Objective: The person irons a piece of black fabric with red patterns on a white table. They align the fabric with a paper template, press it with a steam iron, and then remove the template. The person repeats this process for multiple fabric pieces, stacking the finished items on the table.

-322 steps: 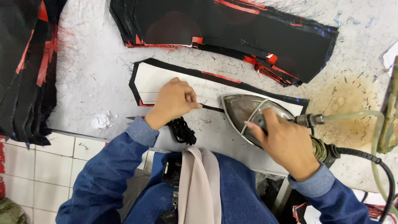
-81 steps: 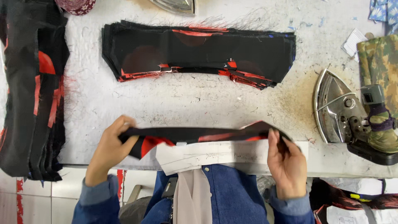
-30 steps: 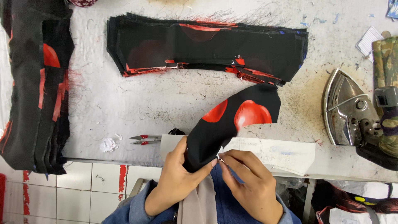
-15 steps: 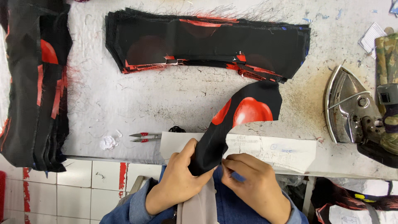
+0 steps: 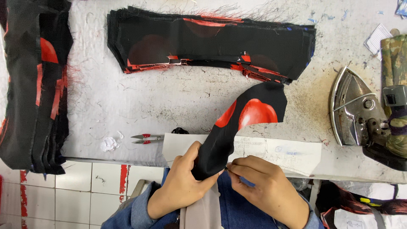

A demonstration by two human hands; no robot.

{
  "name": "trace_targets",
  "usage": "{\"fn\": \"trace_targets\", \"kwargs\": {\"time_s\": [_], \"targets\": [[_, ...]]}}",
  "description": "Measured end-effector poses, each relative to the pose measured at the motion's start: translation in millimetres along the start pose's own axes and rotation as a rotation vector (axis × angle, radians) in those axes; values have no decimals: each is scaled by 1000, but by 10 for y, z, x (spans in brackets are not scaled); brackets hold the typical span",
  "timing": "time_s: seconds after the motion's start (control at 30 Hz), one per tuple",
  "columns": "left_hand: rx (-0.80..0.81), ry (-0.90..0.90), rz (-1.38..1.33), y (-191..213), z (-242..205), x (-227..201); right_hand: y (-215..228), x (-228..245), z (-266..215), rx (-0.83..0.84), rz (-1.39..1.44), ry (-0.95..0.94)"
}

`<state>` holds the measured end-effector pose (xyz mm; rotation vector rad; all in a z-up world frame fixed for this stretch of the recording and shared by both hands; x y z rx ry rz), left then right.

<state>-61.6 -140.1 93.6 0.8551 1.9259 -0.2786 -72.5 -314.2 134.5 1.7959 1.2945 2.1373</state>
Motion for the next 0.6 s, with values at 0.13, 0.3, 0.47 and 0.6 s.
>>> {"fn": "trace_targets", "kwargs": {"time_s": [0.13,0.3,0.47,0.6], "targets": [[8,-17,72,-29,-5,75,-21,-55,7,23,42,-21],[9,-119,-99,46,-33,-36,70,-92,51,41,335,-143],[-29,-93,-106,40,-18,13,144,-43,71,99,331,-84],[-27,-108,-84,24,-14,27,68,-26,47,3,190,-87]]}}
Point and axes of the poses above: each hand's wrist, its own z-axis towards the middle knuckle, its own y-axis out of the back of the hand, x = y × z, the point moved 2 cm from there along z, towards the middle knuckle, and after that the axes turned 15 degrees about x, right-handed, at the moved point
